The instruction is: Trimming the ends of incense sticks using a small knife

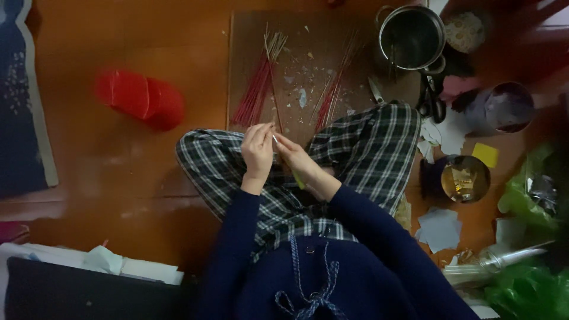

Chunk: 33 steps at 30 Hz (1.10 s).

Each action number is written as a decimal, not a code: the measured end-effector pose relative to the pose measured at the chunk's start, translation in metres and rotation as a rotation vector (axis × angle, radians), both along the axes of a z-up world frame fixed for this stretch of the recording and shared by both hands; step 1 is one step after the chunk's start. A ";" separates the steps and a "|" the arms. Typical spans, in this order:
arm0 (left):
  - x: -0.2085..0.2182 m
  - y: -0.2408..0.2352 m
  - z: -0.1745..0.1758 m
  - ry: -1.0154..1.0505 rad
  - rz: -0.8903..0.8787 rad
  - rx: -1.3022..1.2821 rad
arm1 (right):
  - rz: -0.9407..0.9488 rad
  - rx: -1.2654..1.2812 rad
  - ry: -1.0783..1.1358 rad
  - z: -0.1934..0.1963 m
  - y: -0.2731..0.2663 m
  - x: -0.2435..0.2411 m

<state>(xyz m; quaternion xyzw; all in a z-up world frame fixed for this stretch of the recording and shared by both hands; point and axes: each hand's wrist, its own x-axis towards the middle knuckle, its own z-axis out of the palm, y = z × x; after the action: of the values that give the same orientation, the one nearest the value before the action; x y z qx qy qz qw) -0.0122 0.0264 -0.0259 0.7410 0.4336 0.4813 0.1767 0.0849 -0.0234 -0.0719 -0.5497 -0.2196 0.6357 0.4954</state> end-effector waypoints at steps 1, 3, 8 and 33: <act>0.000 -0.001 0.005 -0.057 -0.004 0.023 | 0.063 -0.058 0.000 0.001 -0.003 0.001; -0.007 0.005 0.033 -0.101 0.070 0.030 | 0.124 -0.098 0.042 -0.004 -0.011 0.005; -0.033 0.020 0.118 -0.284 0.269 -0.007 | 0.237 -0.059 0.037 -0.017 -0.002 0.036; 0.055 0.116 -0.161 0.705 0.153 -0.883 | 0.027 -0.460 -0.938 -0.125 0.109 0.198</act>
<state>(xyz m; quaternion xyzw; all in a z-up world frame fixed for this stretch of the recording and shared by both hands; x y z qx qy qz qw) 0.0432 0.1422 -0.1865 0.6790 0.6790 -0.0104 0.2790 0.2831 0.0854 -0.1974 -0.8672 -0.2796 0.3590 0.2020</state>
